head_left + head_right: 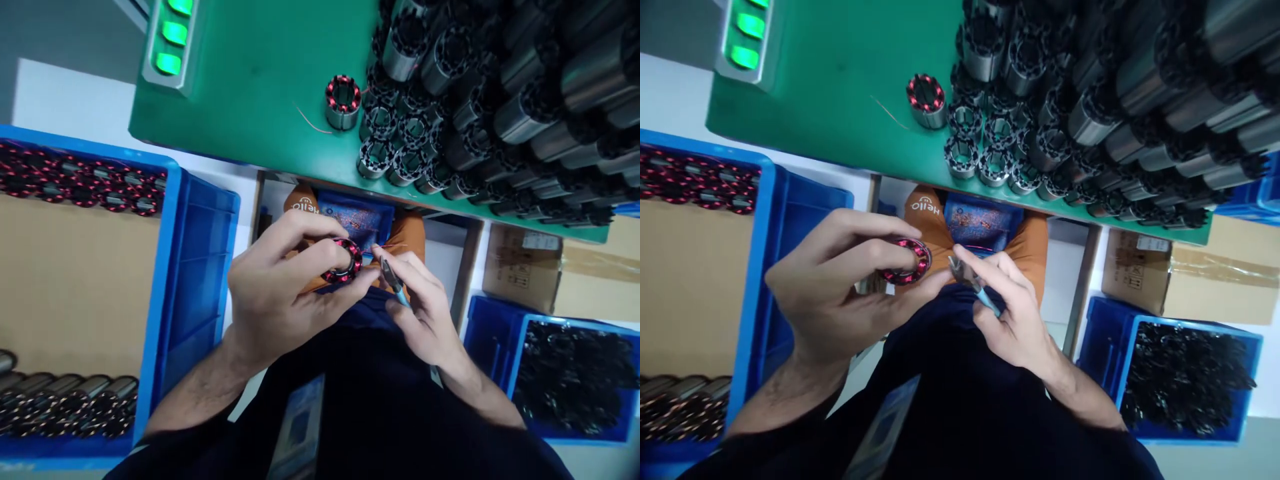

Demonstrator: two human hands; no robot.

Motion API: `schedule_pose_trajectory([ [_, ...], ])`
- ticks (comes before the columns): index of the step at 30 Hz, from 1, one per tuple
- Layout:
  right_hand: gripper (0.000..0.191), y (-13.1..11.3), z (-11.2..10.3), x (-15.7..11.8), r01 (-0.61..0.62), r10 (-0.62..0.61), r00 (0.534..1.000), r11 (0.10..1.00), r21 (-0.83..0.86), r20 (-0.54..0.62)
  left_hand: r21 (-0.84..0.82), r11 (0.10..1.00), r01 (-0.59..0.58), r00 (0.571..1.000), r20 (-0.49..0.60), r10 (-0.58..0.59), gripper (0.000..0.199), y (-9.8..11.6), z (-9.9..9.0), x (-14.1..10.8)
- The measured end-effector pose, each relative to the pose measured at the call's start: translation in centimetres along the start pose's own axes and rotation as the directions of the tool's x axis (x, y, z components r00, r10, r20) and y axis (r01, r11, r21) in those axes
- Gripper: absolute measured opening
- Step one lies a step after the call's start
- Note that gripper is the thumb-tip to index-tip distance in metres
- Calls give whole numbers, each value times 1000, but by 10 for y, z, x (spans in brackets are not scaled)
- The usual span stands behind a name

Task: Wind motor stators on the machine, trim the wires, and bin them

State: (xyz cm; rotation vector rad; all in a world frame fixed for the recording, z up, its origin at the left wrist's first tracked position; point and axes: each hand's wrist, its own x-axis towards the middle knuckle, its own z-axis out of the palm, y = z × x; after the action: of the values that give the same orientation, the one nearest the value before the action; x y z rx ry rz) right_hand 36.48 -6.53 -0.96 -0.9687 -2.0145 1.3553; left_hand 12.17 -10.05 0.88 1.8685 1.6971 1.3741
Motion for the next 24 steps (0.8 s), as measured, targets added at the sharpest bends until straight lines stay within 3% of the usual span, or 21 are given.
schedule_pose_trajectory([
  [6,86,2,4,1,-28,27,999,999,34,31,64,998,-27,1000,14,26,23,1,-6,-4],
  [13,82,4,3,4,17,-17,999,1000,26,30,6,999,-38,997,62,38,16,0,-2,-7],
  [24,60,10,8,0,-15,9,998,995,-94,-70,59,997,-39,998,61,35,21,4,3,-6],
])
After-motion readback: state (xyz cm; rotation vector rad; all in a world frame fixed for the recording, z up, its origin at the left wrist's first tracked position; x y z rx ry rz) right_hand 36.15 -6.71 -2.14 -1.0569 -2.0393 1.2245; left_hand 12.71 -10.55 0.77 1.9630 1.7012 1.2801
